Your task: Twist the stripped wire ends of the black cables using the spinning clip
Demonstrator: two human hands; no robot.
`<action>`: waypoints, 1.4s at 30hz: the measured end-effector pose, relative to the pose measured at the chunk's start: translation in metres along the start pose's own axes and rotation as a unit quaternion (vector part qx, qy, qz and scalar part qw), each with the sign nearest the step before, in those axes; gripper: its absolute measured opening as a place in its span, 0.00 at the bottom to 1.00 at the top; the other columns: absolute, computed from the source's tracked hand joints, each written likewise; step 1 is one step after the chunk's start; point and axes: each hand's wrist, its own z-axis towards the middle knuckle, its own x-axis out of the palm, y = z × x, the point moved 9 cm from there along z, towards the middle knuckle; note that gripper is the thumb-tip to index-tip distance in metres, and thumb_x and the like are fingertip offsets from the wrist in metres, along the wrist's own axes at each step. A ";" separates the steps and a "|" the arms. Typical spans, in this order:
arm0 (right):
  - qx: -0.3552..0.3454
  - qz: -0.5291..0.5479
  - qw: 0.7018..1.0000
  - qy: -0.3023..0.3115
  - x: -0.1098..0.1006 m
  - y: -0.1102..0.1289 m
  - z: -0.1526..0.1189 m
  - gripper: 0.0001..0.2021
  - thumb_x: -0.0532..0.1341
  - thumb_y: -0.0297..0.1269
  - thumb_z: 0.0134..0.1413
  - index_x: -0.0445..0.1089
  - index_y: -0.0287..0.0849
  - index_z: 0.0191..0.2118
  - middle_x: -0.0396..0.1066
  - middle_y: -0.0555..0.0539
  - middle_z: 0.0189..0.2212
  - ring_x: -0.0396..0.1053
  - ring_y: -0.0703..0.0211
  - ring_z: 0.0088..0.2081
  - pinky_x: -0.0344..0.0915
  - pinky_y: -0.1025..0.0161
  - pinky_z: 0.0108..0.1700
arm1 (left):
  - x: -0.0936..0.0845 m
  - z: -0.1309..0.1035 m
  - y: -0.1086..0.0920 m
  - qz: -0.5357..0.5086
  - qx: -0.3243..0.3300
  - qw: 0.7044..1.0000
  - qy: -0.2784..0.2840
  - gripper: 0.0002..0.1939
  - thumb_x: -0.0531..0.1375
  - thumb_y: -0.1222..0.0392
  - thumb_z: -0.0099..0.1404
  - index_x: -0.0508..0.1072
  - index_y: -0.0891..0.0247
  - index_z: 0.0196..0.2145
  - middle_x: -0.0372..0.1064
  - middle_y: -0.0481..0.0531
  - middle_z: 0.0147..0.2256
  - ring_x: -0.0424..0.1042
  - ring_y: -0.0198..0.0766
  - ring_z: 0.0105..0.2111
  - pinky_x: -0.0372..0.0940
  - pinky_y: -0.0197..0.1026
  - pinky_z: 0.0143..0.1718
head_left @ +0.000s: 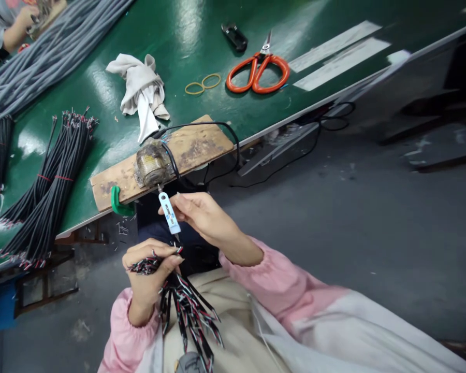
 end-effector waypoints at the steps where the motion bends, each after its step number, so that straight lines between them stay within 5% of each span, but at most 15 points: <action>1: 0.002 0.006 1.000 0.006 0.004 0.003 0.004 0.31 0.67 0.67 0.41 0.70 0.39 0.19 0.64 0.52 0.19 0.56 0.68 0.22 0.53 0.66 0.25 | -0.001 0.002 0.000 0.003 -0.003 1.000 -0.007 0.03 0.74 0.61 0.53 0.84 0.56 0.25 0.77 0.47 0.20 0.69 0.31 0.13 0.64 0.32 0.14; 11: 0.095 0.182 0.976 0.074 0.027 -0.014 0.004 0.27 0.71 0.61 0.41 0.75 0.37 0.24 0.65 0.53 0.17 0.58 0.70 0.18 0.55 0.70 0.19 | 0.006 0.015 0.001 0.059 -0.036 0.998 -0.006 0.09 0.73 0.60 0.54 0.81 0.60 0.18 0.71 0.46 0.15 0.67 0.31 0.13 0.64 0.32 0.16; 18: 0.117 0.233 0.965 -0.002 0.005 -0.039 0.000 0.28 0.72 0.63 0.37 0.75 0.37 0.21 0.67 0.51 0.17 0.57 0.69 0.21 0.55 0.69 0.23 | 0.006 0.013 -0.003 0.049 -0.032 0.998 -0.010 0.06 0.72 0.62 0.53 0.82 0.60 0.20 0.74 0.47 0.17 0.66 0.31 0.11 0.62 0.32 0.14; 26: -0.011 0.026 0.997 -0.069 -0.031 -0.010 -0.032 0.20 0.72 0.54 0.47 0.76 0.41 0.25 0.68 0.51 0.20 0.60 0.64 0.24 0.58 0.64 0.28 | 0.017 0.004 -0.006 0.027 -0.012 0.997 0.069 0.13 0.70 0.54 0.60 0.81 0.62 0.21 0.72 0.49 0.15 0.67 0.32 0.12 0.63 0.32 0.15; 31: -0.173 -0.159 0.972 0.025 -0.004 0.036 -0.056 0.12 0.66 0.44 0.59 0.78 0.42 0.30 0.74 0.48 0.24 0.65 0.59 0.28 0.63 0.59 0.34 | 0.030 -0.001 0.002 0.029 -0.058 0.990 0.124 0.22 0.68 0.47 0.61 0.77 0.64 0.17 0.69 0.49 0.13 0.61 0.29 0.10 0.56 0.33 0.12; 35: -0.224 -0.204 0.952 0.048 0.013 0.051 -0.063 0.08 0.65 0.39 0.60 0.77 0.42 0.32 0.76 0.47 0.25 0.67 0.58 0.29 0.67 0.56 0.38 | 0.040 -0.004 0.007 0.023 -0.084 0.985 0.149 0.26 0.70 0.45 0.58 0.70 0.64 0.12 0.60 0.44 0.10 0.56 0.28 0.10 0.51 0.33 0.11; 42: -0.218 -0.226 0.949 -0.032 0.002 0.048 -0.062 0.10 0.64 0.33 0.57 0.71 0.43 0.24 0.72 0.49 0.22 0.65 0.60 0.25 0.66 0.58 0.35 | 0.021 -0.006 0.011 -0.034 -0.076 0.996 0.045 0.17 0.71 0.45 0.56 0.77 0.62 0.24 0.71 0.46 0.19 0.68 0.32 0.13 0.63 0.33 0.14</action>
